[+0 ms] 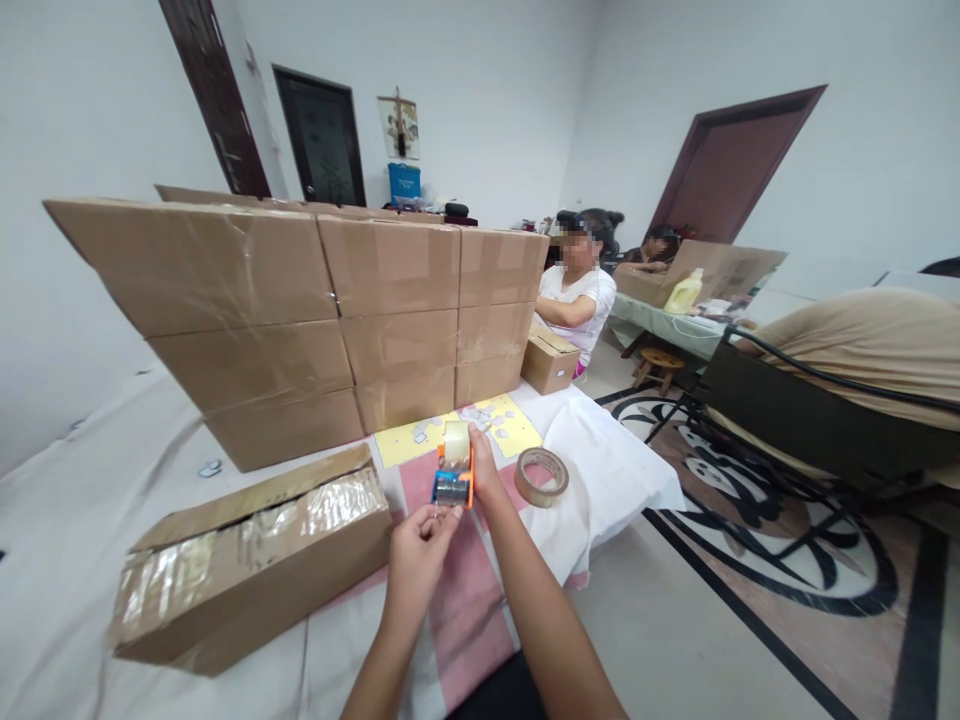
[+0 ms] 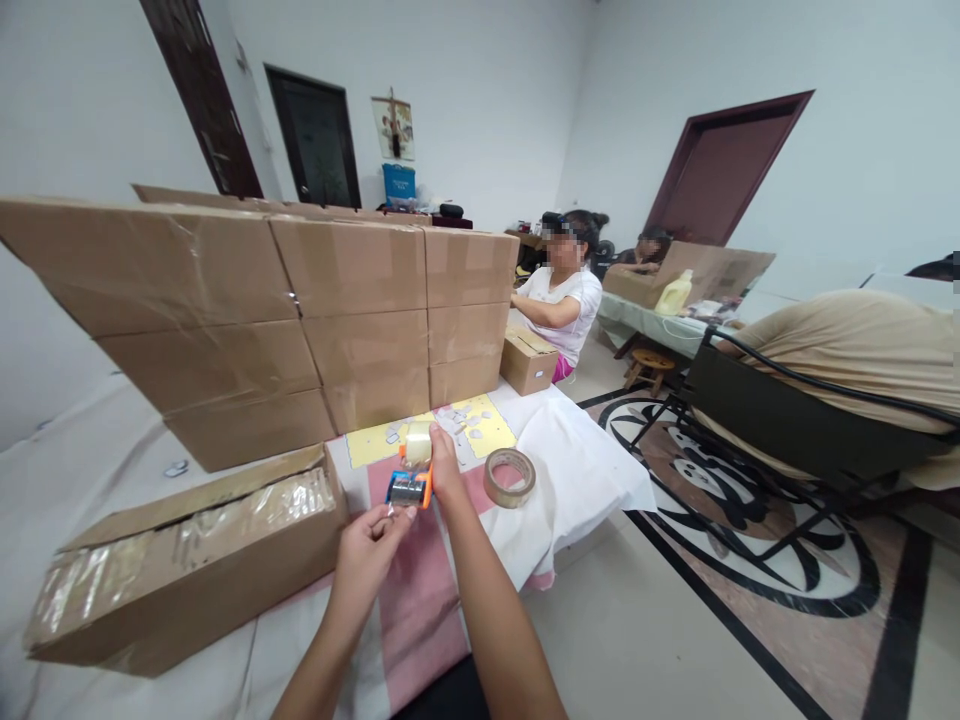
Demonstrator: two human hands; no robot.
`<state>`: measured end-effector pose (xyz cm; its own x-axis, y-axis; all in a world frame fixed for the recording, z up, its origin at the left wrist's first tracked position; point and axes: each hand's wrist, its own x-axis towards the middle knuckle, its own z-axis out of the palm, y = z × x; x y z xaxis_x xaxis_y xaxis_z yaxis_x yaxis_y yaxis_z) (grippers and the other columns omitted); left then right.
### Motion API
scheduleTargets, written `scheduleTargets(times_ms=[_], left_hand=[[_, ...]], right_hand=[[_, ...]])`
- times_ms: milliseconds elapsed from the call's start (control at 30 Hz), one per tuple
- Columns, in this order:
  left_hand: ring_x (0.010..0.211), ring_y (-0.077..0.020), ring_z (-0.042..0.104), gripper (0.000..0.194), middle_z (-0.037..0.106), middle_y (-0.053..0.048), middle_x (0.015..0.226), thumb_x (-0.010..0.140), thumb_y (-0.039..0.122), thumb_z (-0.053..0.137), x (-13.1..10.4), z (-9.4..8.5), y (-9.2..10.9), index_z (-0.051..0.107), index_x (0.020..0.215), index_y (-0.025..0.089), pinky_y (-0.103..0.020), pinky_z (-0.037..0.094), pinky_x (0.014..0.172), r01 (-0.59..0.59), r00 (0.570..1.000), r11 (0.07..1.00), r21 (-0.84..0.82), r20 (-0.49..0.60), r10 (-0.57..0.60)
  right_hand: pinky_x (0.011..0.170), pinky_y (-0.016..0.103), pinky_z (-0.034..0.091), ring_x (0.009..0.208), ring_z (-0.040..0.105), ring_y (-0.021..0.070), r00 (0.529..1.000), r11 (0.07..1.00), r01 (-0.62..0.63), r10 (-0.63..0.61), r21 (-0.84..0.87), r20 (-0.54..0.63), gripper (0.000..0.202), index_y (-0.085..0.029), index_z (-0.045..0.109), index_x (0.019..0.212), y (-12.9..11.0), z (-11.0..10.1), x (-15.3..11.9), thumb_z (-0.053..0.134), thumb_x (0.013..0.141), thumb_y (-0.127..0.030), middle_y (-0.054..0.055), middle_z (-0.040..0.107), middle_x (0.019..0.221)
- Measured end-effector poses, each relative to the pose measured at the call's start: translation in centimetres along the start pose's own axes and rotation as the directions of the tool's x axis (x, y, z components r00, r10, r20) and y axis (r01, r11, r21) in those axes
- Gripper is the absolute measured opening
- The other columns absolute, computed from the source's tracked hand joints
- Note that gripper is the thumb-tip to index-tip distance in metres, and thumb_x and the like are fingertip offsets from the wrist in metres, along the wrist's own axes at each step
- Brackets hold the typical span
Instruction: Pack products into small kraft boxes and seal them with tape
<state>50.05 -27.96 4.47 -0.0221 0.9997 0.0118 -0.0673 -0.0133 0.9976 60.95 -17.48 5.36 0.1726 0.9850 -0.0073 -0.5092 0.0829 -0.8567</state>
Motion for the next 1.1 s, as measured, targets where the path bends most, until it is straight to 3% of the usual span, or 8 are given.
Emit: scheduleTargets(times_ms=[200,400,533,733,900,1100], left_hand=[[0.054,-0.0086,0.026,0.054,0.031,0.008,0.055,0.070,0.068,0.070,0.1,-0.1,-0.4,0.061,0.068,0.015,-0.022,0.021,0.052,-0.032,0.999,0.997,0.069,0.021,0.031],[0.056,-0.0102,0.034,0.040,0.039,0.006,0.056,0.081,0.055,0.067,-0.4,-0.2,-1.6,0.064,0.075,0.016,-0.022,0.028,0.056,-0.116,0.990,0.964,0.239,-0.049,0.131],[0.054,-0.0109,0.040,0.043,0.045,0.004,0.056,0.086,0.058,0.059,-0.4,-0.3,-0.9,0.064,0.076,0.016,-0.023,0.030,0.054,-0.127,0.991,0.982,0.139,0.045,0.122],[0.046,-0.0107,0.039,0.050,0.043,0.006,0.047,0.089,0.061,0.051,0.1,-0.7,0.1,0.067,0.083,0.014,-0.023,0.030,0.051,-0.081,0.990,0.994,0.076,0.122,0.071],[0.045,-0.0097,0.037,0.050,0.041,0.006,0.047,0.088,0.061,0.054,0.2,-0.6,0.3,0.068,0.082,0.013,-0.022,0.028,0.049,-0.062,0.993,0.997,0.045,0.101,0.058],[0.046,-0.0084,0.033,0.049,0.039,0.007,0.050,0.083,0.062,0.059,0.3,0.2,0.3,0.067,0.083,0.013,-0.022,0.022,0.047,-0.028,0.998,0.994,-0.103,0.057,0.034]], right_hand=[[0.043,0.024,0.051,0.052,0.066,0.0163,1.000,1.000,-0.008,0.008,0.005,0.025,0.052,-0.019,0.056,0.083,0.0,-0.1,0.0,0.069,0.072,-0.068,0.000,0.067,0.062],[0.047,0.028,0.053,0.054,0.067,0.0187,0.998,0.999,-0.023,0.021,0.034,0.058,0.049,-0.021,0.055,0.083,0.1,0.0,-0.1,0.068,0.072,-0.067,-0.001,0.065,0.059],[0.050,0.031,0.055,0.059,0.069,0.0210,0.997,0.998,-0.061,0.059,0.033,0.052,0.047,-0.022,0.056,0.084,-0.3,-0.2,0.0,0.065,0.074,-0.067,0.000,0.065,0.060],[0.055,0.033,0.056,0.064,0.068,0.0216,0.999,0.999,-0.050,0.050,-0.013,0.016,0.040,-0.023,0.056,0.083,-0.7,-0.5,0.0,0.069,0.072,-0.059,-0.001,0.064,0.063],[0.049,0.031,0.052,0.054,0.063,0.0193,0.998,0.998,-0.057,0.059,-0.040,0.033,0.033,-0.022,0.056,0.083,-0.5,-0.5,0.2,0.069,0.070,-0.050,-0.002,0.062,0.061],[0.046,0.028,0.048,0.049,0.059,0.0162,0.997,0.996,-0.079,0.078,-0.038,-0.023,0.030,-0.021,0.056,0.079,-0.3,-0.5,0.7,0.067,0.069,-0.047,-0.001,0.063,0.060]])
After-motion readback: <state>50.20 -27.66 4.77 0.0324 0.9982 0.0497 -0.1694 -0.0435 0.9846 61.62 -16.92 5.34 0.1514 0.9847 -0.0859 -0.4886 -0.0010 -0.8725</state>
